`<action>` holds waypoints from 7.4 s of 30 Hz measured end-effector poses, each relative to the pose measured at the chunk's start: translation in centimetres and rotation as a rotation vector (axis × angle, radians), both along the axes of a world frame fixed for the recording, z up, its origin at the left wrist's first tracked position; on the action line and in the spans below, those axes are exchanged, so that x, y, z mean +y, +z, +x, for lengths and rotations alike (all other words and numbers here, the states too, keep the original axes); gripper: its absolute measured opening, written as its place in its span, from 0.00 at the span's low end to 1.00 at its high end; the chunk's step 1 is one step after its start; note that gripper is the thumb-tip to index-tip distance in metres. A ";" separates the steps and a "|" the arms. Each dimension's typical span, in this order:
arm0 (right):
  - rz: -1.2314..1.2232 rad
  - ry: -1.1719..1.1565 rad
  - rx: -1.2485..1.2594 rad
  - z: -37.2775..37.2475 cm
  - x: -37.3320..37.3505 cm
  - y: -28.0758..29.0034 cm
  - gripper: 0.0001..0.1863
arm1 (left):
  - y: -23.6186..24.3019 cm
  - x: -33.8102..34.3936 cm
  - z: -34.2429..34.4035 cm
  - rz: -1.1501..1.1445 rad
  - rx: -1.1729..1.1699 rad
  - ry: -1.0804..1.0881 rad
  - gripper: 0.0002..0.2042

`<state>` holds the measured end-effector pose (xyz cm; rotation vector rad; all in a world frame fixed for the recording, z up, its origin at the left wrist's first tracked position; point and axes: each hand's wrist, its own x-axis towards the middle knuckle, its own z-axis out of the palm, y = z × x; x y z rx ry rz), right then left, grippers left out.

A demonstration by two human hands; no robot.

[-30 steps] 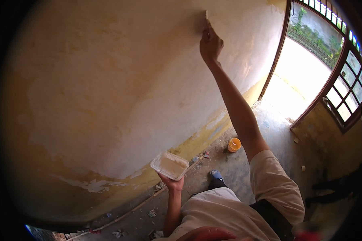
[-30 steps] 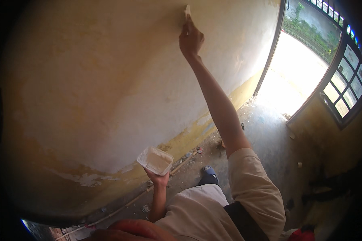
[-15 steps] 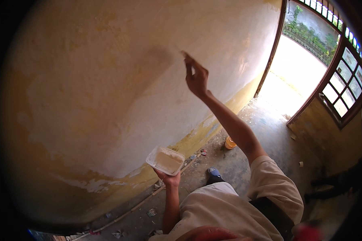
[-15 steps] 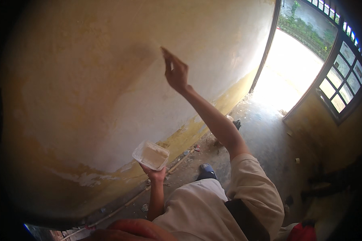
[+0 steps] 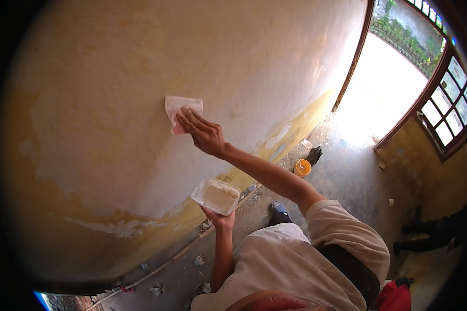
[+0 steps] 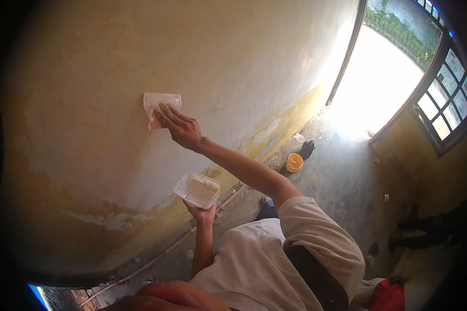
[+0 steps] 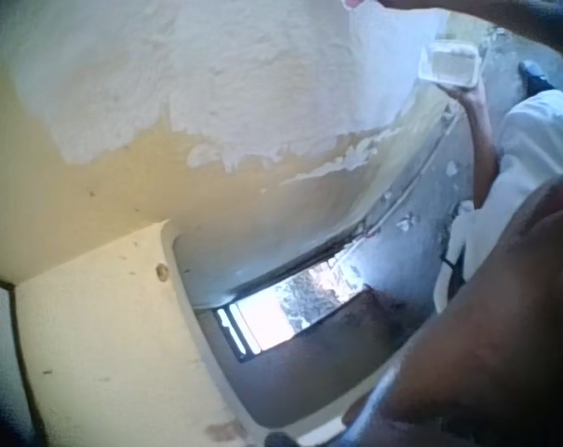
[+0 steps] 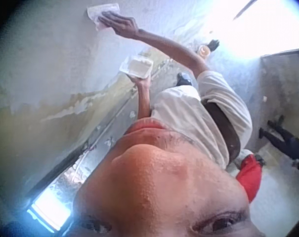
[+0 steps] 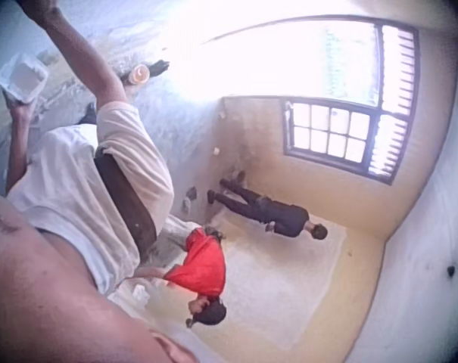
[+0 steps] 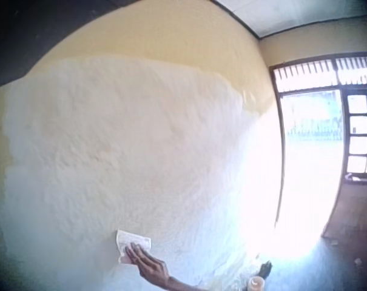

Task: The person applies putty to a wall using a putty knife, repeatedly scooping material from a plastic container and smoothing it over damaged areas on the wall surface.

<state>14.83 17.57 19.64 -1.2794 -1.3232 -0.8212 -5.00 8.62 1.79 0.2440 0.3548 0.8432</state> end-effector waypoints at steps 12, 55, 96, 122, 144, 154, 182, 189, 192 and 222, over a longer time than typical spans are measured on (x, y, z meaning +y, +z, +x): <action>0.236 -0.286 0.901 22.2 -9.1 -5.0 0.19 | -0.7 -0.1 0.0 -0.005 -0.003 0.003 0.30; -0.104 0.317 0.623 0.3 0.5 -19.7 0.33 | -3.5 -0.3 -2.0 -0.021 0.206 0.265 0.33; 0.007 -0.038 0.890 3.6 6.1 -23.5 0.34 | -6.2 -1.1 -3.5 -0.127 0.264 0.230 0.31; -0.147 0.131 0.807 1.8 3.1 -26.3 0.41 | -7.4 -1.2 -4.7 -0.110 0.258 0.217 0.34; 0.026 -0.015 1.025 8.4 2.5 -26.1 0.36 | -6.6 -1.3 -3.9 -0.104 0.222 0.198 0.32; -0.219 0.181 1.101 2.1 -4.1 -29.5 0.35 | -5.0 -0.6 -3.3 -0.166 0.077 0.189 0.29; -0.252 0.588 1.542 1.6 -13.3 -20.9 0.09 | -2.9 -1.7 -1.3 0.106 0.295 0.115 0.31; -0.612 0.409 1.157 4.7 -19.0 -15.4 0.13 | -3.3 -2.0 1.7 0.098 0.308 -0.027 0.34; -0.782 0.294 0.918 2.4 -20.4 -10.6 0.10 | -4.3 -1.6 2.5 0.097 0.342 -0.050 0.35; -0.867 0.343 0.796 5.3 -20.9 -13.9 0.07 | -1.5 -3.9 11.4 0.002 0.296 -0.281 0.42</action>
